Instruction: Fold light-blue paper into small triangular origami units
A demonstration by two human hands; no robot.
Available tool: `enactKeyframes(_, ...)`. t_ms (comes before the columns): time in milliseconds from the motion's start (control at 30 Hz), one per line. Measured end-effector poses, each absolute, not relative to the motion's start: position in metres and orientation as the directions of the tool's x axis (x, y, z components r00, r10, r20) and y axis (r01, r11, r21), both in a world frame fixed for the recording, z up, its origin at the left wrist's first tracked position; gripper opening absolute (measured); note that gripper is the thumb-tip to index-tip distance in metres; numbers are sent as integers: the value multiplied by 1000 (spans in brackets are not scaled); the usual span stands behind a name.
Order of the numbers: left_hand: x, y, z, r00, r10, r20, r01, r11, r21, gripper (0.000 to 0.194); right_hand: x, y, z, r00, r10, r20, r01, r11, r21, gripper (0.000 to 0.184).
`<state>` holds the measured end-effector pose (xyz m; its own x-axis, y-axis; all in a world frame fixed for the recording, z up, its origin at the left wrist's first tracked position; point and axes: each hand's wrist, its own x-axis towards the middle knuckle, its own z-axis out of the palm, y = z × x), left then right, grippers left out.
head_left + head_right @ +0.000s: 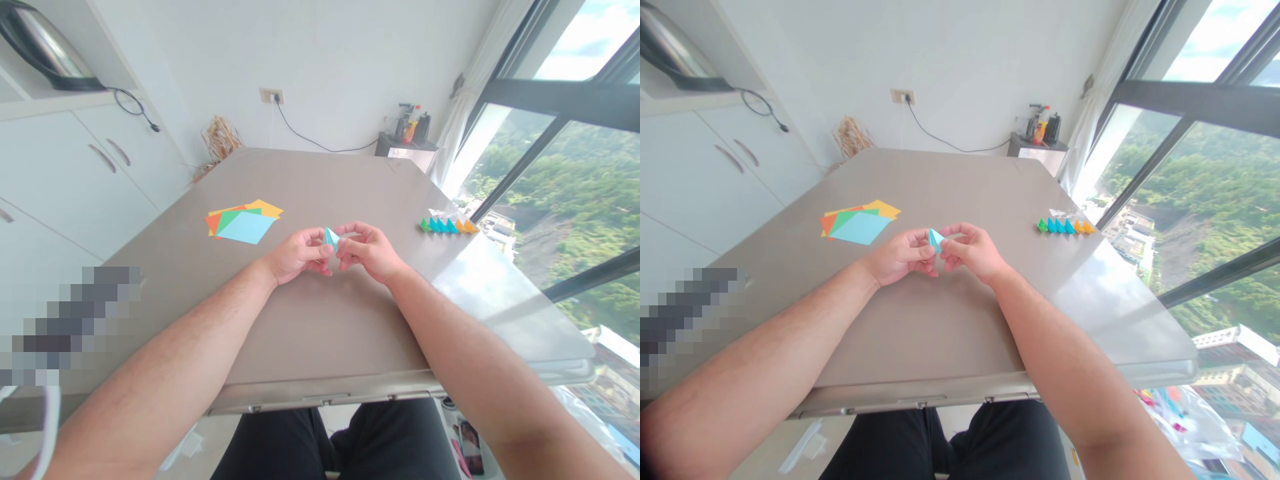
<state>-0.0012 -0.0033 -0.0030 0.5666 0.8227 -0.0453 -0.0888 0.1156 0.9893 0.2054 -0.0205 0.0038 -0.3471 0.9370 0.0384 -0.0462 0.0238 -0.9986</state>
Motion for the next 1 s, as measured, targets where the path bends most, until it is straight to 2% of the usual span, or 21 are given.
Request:
enactKeyframes(100,2,-2,-6,481,875,-61,-211,183,960,34,200,-23,2,-200,967,160,23,168,-986,38)
enactKeyframes(200,6,0,-9,367,927,-82,-309,204,929,34,193,-24,-1,-83,937,339,160,348,-924,25)
enactKeyframes(267,9,0,-10,325,942,-79,-351,198,915,31,189,-25,-3,-59,908,414,283,413,-866,19)
enactKeyframes(433,17,-5,-8,323,943,-79,-362,200,910,27,186,-23,-6,-66,876,478,455,453,-767,10)
enactKeyframes(700,18,-7,-7,336,936,-105,-273,204,940,36,188,-21,-8,-18,815,579,468,518,-716,4)
enactKeyframes(833,19,-8,-7,179,983,-51,-187,85,979,30,187,-22,-6,-25,823,568,487,506,-712,9)
enactKeyframes(933,21,-10,-6,68,988,139,-100,-132,986,32,186,-22,-5,-25,836,548,505,483,-715,10)
enactKeyframes(1000,21,-10,-5,76,964,254,-58,-250,967,30,186,-22,-5,-29,841,540,500,479,-721,10)
